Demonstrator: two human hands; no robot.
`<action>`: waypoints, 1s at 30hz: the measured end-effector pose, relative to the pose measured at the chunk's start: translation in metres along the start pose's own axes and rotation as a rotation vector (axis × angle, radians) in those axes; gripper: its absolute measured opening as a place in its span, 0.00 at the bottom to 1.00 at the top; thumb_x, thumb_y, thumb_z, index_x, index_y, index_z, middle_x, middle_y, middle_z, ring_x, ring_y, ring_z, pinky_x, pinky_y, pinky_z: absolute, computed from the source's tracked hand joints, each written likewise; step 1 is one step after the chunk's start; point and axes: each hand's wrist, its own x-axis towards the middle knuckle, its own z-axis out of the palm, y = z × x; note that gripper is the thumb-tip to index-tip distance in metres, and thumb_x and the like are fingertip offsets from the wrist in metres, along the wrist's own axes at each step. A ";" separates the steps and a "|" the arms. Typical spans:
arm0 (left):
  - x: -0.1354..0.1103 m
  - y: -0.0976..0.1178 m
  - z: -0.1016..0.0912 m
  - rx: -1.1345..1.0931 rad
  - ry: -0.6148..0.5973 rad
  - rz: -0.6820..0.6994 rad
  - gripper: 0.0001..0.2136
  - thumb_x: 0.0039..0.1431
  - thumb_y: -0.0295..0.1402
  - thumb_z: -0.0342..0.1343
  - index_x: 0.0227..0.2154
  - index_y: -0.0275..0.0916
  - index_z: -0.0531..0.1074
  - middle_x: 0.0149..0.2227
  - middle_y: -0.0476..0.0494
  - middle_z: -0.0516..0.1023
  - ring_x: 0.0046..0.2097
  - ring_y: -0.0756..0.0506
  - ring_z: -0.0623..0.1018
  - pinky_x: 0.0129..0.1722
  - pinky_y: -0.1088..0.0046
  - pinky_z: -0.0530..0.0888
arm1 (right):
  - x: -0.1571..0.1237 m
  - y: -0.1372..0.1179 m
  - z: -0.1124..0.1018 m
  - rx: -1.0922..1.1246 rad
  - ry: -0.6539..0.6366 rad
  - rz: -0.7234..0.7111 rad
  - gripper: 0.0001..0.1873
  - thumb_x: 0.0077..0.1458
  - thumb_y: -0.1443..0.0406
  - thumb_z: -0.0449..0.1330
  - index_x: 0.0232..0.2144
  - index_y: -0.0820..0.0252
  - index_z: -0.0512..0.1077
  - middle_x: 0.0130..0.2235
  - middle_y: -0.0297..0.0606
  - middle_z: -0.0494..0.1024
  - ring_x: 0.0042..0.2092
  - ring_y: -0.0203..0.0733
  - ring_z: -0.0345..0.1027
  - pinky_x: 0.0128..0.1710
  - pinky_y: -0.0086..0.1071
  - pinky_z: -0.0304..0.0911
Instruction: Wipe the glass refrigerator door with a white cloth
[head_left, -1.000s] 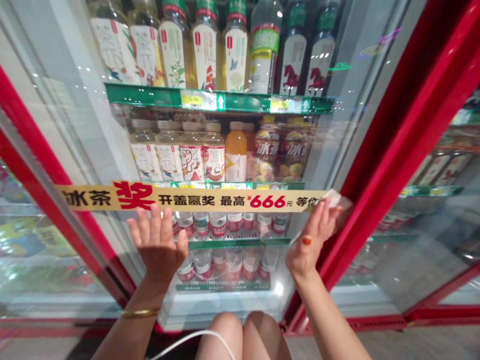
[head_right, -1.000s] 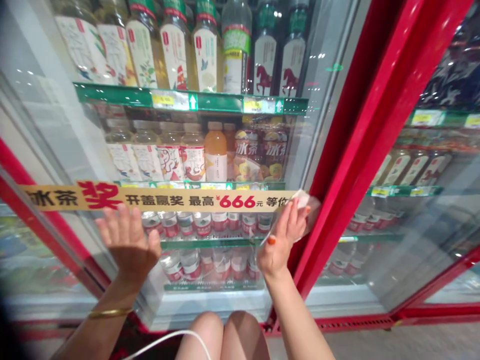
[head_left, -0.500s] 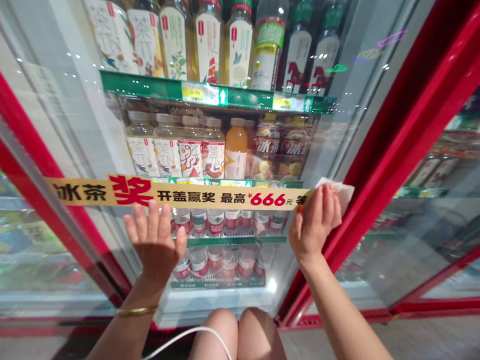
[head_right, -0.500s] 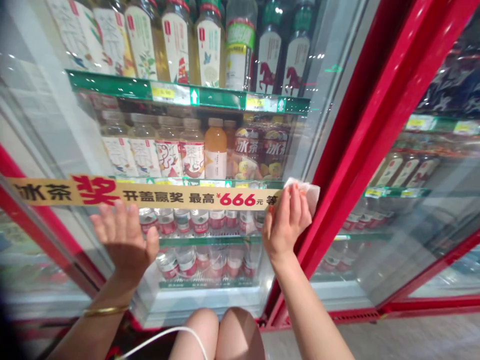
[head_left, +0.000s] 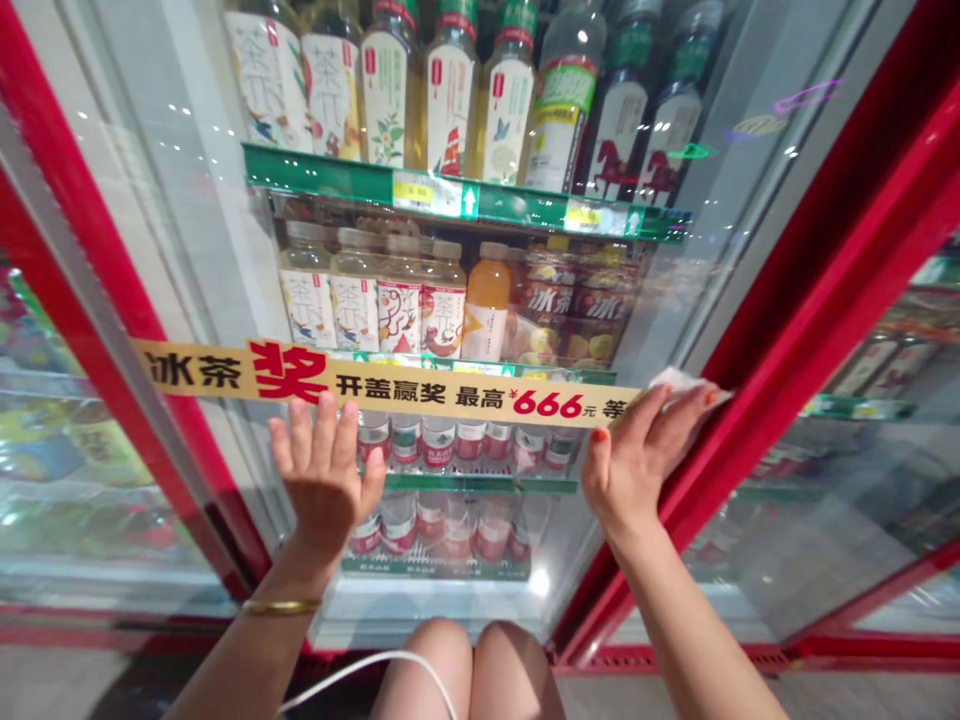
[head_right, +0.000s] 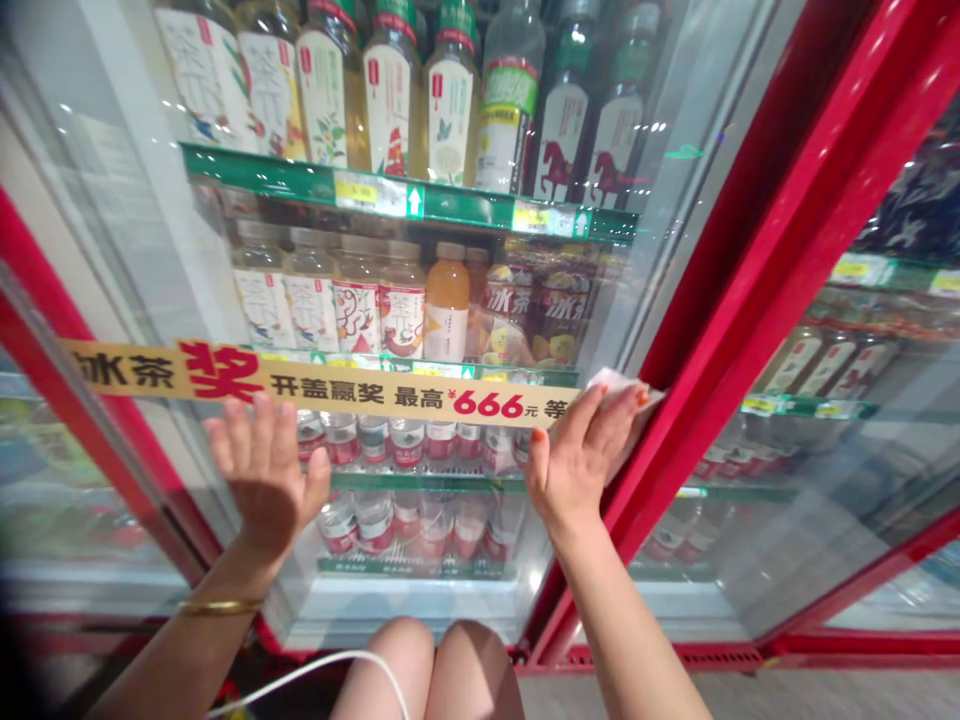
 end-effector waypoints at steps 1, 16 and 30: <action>0.000 0.000 0.000 -0.002 0.009 0.005 0.39 0.68 0.41 0.59 0.79 0.44 0.56 0.81 0.35 0.56 0.83 0.27 0.45 0.81 0.29 0.46 | 0.010 -0.004 0.006 -0.006 0.000 0.056 0.47 0.76 0.52 0.48 0.82 0.66 0.30 0.83 0.55 0.27 0.84 0.67 0.21 0.77 0.79 0.40; 0.005 0.004 0.001 -0.056 0.108 0.088 0.42 0.70 0.38 0.60 0.81 0.51 0.48 0.81 0.38 0.54 0.84 0.34 0.47 0.82 0.37 0.46 | 0.041 -0.020 0.012 -0.014 -0.068 -0.124 0.45 0.76 0.46 0.47 0.83 0.61 0.40 0.83 0.51 0.46 0.85 0.59 0.32 0.81 0.70 0.42; 0.002 0.002 0.003 -0.012 0.073 0.060 0.41 0.71 0.40 0.57 0.82 0.48 0.47 0.81 0.34 0.54 0.84 0.33 0.46 0.82 0.38 0.44 | 0.053 -0.031 0.016 -0.014 -0.140 -0.235 0.40 0.75 0.45 0.50 0.81 0.48 0.50 0.82 0.39 0.55 0.84 0.59 0.35 0.82 0.71 0.33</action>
